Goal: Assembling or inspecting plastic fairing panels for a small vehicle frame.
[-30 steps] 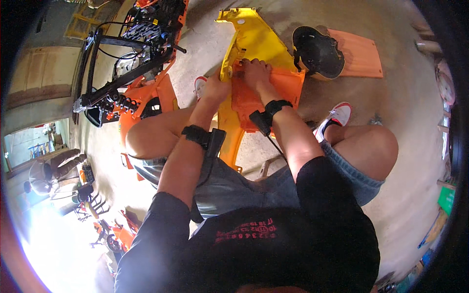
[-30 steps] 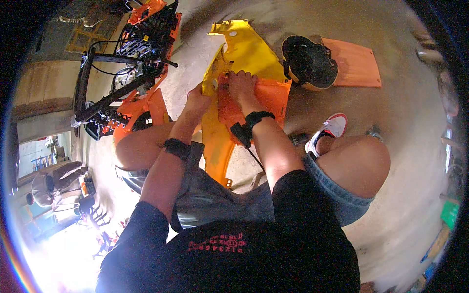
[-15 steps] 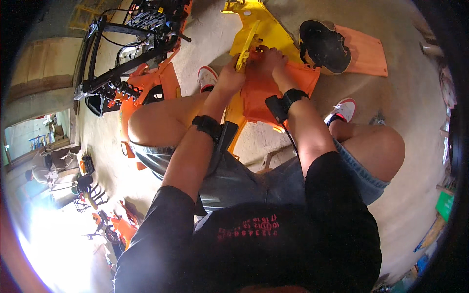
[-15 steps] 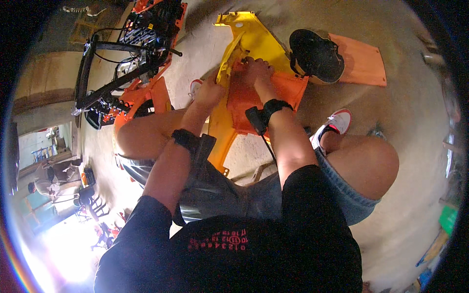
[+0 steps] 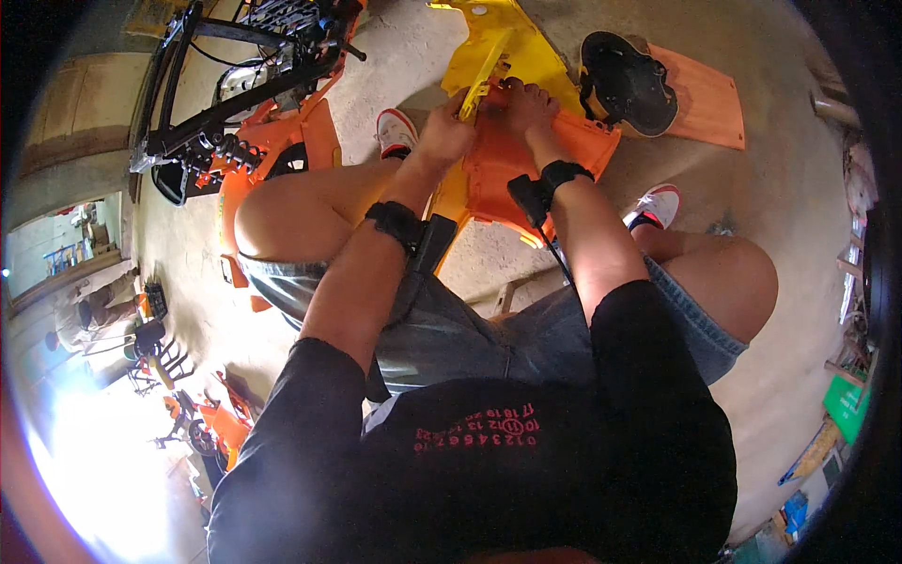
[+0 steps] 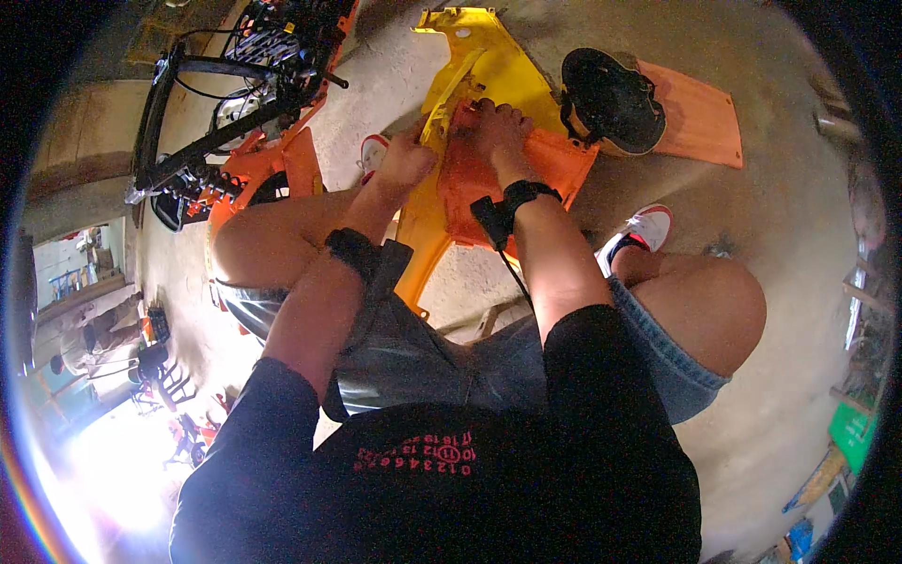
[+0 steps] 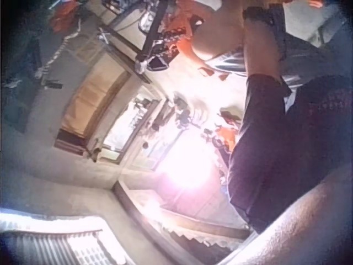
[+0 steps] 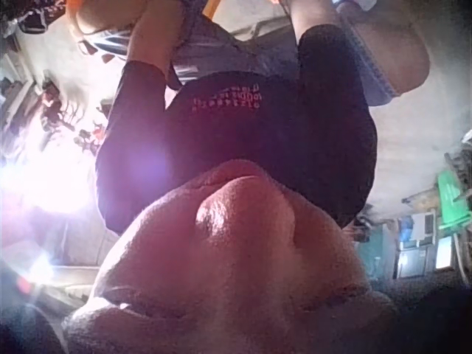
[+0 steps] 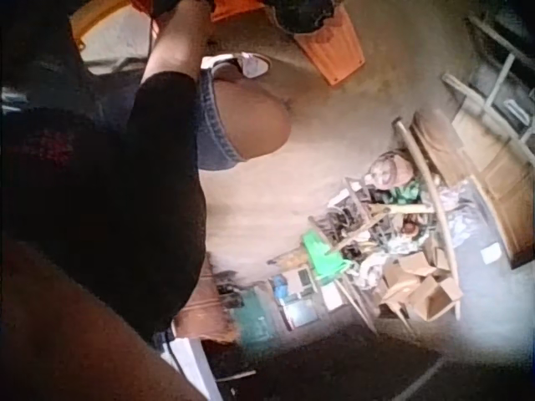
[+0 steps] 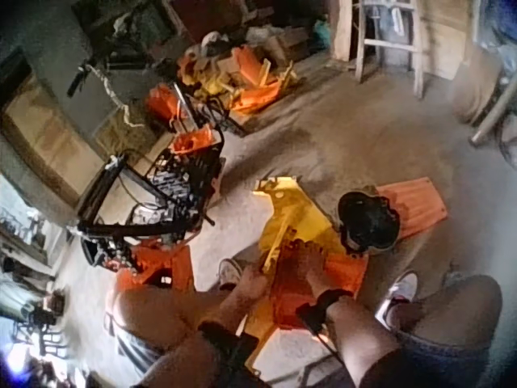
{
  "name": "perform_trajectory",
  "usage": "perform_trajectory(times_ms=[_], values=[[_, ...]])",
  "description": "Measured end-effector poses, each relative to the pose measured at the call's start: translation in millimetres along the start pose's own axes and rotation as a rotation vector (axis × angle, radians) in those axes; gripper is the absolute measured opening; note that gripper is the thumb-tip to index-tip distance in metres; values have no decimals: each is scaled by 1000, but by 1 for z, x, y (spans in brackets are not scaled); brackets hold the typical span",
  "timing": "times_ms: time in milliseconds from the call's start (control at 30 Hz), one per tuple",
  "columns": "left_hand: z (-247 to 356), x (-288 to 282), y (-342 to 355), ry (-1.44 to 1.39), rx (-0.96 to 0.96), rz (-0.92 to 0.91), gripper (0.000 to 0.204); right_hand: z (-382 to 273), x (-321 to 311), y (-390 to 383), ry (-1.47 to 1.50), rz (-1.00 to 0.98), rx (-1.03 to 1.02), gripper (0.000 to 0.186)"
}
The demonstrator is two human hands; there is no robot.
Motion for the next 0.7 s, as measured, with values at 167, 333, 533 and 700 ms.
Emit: perform_trajectory(times_ms=[167, 333, 533, 700], values=[[-28, 9, 13, 100, 25, 7, 40, 16, 20, -8, -18, 15, -1, 45], [-21, 3, 3, 130, 28, 24, 40, 12, 15, -11, 30, -103, 68, 43], [-20, 18, 18, 452, 27, -1, 40, 79, 13, 34, 321, 15, 166, 54], [-30, 1, -5, 413, -103, -115, 37, 18, 16, 4, 107, -98, 147, 63]])
Point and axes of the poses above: each hand's wrist, its own y-axis towards the middle knuckle, its own x-axis out of the palm, z = x × y, the point moved 6 cm from there along y, towards the middle knuckle, and after that the axes turned 14 degrees about y, right-handed, at the moved point
